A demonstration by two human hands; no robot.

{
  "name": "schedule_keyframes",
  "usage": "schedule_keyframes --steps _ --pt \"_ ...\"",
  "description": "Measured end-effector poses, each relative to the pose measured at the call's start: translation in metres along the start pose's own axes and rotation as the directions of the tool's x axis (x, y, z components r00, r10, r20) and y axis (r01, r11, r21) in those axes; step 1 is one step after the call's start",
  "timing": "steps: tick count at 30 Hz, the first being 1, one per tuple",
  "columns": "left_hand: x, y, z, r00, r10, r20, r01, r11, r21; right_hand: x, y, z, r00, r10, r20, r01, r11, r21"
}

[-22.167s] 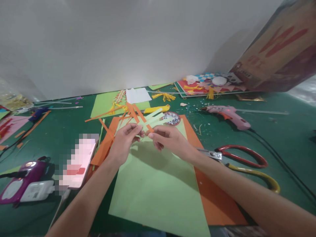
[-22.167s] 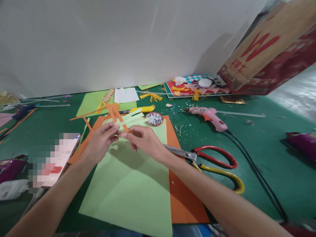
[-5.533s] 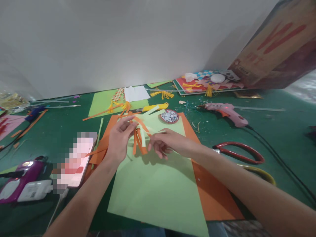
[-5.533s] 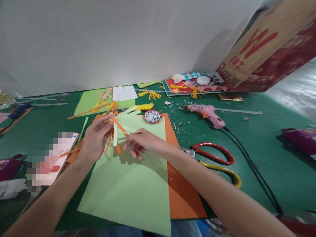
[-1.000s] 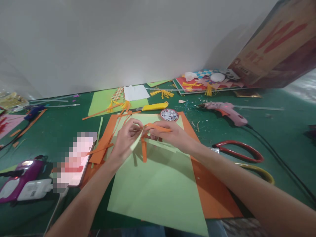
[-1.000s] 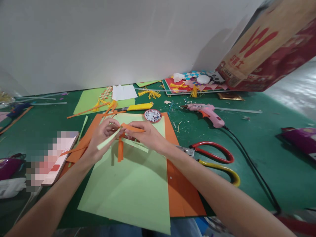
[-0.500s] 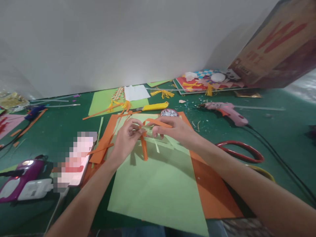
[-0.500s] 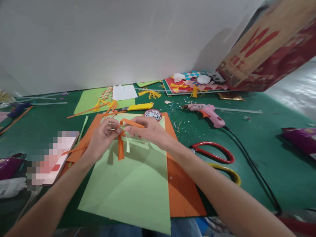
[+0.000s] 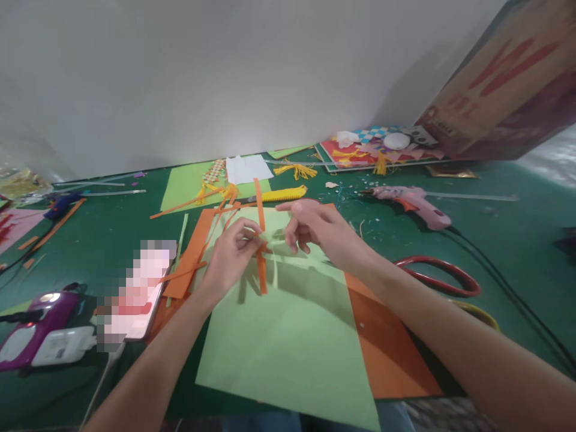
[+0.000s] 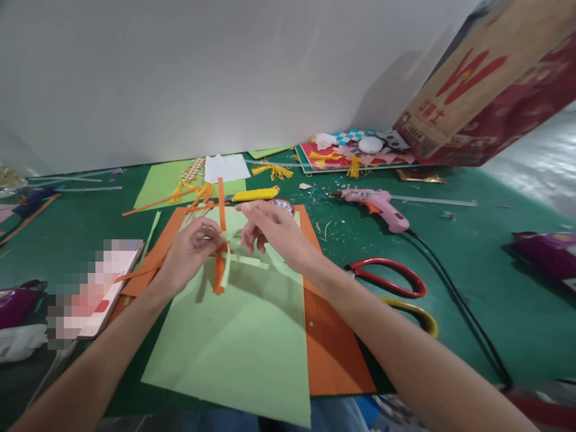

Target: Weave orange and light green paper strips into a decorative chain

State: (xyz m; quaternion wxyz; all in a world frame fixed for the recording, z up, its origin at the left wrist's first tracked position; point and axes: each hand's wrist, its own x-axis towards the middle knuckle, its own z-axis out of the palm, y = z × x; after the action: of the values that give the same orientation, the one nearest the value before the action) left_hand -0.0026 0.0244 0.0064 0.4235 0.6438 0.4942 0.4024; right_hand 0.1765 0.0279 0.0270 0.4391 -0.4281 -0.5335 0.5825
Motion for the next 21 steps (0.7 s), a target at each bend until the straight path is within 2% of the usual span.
schedule_keyframes --steps 3,5,8,10,12,14,21 --pt "-0.001 0.002 0.001 0.998 0.035 0.059 -0.037 0.999 0.031 0.002 0.002 -0.002 0.995 0.096 -0.001 -0.096 0.994 0.049" --pt "-0.003 0.004 0.001 0.992 0.03 0.126 -0.033 0.999 0.015 0.003 0.003 -0.005 0.985 0.166 0.04 -0.168 0.984 0.056" --pt "-0.004 0.007 0.002 0.97 0.003 0.241 -0.001 1.0 -0.011 0.004 0.004 -0.009 0.959 0.232 0.166 -0.25 0.963 0.096" --pt "-0.004 0.007 0.002 0.962 -0.003 0.275 0.008 1.0 -0.016 0.004 0.006 -0.01 0.935 0.237 0.262 -0.284 0.946 0.157" --pt "-0.004 0.007 0.002 0.963 0.001 0.269 0.006 1.0 -0.025 0.005 0.007 -0.011 0.922 0.224 0.315 -0.297 0.932 0.209" --pt "-0.003 0.006 0.001 0.97 0.007 0.242 0.003 0.999 -0.041 0.005 0.008 -0.011 0.928 0.206 0.311 -0.283 0.931 0.23" --pt "-0.002 0.005 0.0 0.989 -0.012 0.148 0.017 0.999 -0.033 0.004 0.008 -0.01 0.945 0.16 0.285 -0.198 0.974 0.11"
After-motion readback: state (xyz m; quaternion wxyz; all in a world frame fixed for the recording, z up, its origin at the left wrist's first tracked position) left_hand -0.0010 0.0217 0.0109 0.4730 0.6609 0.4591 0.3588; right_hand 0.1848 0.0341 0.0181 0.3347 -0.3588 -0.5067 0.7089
